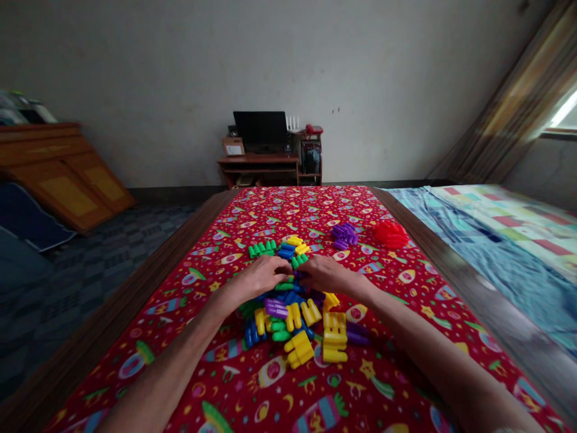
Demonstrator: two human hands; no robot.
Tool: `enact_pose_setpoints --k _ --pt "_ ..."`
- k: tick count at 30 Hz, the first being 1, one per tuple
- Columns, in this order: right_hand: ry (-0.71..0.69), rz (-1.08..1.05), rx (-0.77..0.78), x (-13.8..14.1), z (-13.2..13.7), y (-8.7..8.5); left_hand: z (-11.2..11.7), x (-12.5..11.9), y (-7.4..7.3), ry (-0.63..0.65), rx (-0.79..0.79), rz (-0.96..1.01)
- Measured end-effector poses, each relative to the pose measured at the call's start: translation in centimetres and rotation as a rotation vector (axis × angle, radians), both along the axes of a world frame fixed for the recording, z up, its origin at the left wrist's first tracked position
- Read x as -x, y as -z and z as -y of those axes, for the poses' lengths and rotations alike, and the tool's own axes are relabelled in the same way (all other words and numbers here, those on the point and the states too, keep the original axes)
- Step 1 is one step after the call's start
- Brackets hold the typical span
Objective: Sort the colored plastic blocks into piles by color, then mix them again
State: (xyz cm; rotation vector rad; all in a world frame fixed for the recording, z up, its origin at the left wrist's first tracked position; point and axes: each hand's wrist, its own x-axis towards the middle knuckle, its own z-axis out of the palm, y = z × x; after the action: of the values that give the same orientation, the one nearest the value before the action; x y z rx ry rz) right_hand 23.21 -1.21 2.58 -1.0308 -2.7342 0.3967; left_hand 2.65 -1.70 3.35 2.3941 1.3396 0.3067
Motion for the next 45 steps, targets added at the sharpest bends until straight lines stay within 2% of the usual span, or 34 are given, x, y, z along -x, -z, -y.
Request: enact_pose_setpoints --k 3,5,9,13,16,18,20,22,25,27,29,30,32,36,38,41,45 --pt "0.172 -0.039 -0.096 -0.7 -0.9 0.3 0.8 -0.2 -0.9 -0.016 -0.11 -0.073" --pt "0.334 -0.059 -0.159 -1.9 -2.1 0.1 1.8 -0.1 -1.9 -0.005 -0.146 -0.118" --pt "0.658 -0.008 -0.246 -4.5 -4.0 0.1 4.6 1.0 -3.1 0.073 -0.031 -0.239" --pt "0.776 0.026 -0.222 -5.7 -4.4 1.2 6.0 2.0 -2.0 0.146 -0.062 -0.251" --pt "0.829 0.035 -0.212 -6.2 -4.4 1.4 5.2 1.9 -0.6 0.146 -0.063 -0.23" --pt "0.841 -0.013 -0.25 -6.3 -4.3 1.0 4.1 1.6 -0.2 0.129 -0.064 -0.202" --pt "0.779 -0.118 -0.28 -6.1 -4.2 0.4 3.0 1.2 -0.5 0.083 -0.095 -0.14" --pt "0.617 -0.26 -0.226 -5.2 -3.9 -0.2 2.2 0.6 -1.3 -0.015 -0.138 -0.057" --pt "0.269 -0.454 0.02 -2.7 -2.6 -0.9 1.4 -0.4 -2.3 -0.169 -0.161 0.066" --pt "0.074 -0.503 0.124 -1.1 -1.5 -1.1 1.1 -0.9 -2.1 -0.214 -0.155 0.159" --pt "-0.001 -0.491 0.108 -0.3 -1.0 -1.3 0.8 -1.1 -1.5 -0.224 -0.139 0.244" --pt "0.012 -0.485 0.078 -0.2 -1.0 -1.3 0.7 -1.1 -1.3 -0.225 -0.132 0.281" --pt "0.135 -0.512 0.011 -1.2 -1.9 -1.4 0.5 -0.9 -0.9 -0.222 -0.132 0.327" --pt "0.65 -0.605 -0.208 -5.6 -5.5 -0.8 0.4 -0.3 -1.2 -0.151 -0.191 0.228" --pt "0.828 -0.563 -0.286 -8.0 -7.2 0.1 0.4 0.0 -1.1 -0.095 -0.207 0.139" --pt "0.857 -0.446 -0.285 -10.2 -8.4 1.7 0.5 -0.1 -0.3 -0.002 -0.192 0.059" --pt "0.708 -0.349 -0.209 -10.7 -8.6 3.1 1.7 -1.3 0.4 0.158 -0.171 0.086"
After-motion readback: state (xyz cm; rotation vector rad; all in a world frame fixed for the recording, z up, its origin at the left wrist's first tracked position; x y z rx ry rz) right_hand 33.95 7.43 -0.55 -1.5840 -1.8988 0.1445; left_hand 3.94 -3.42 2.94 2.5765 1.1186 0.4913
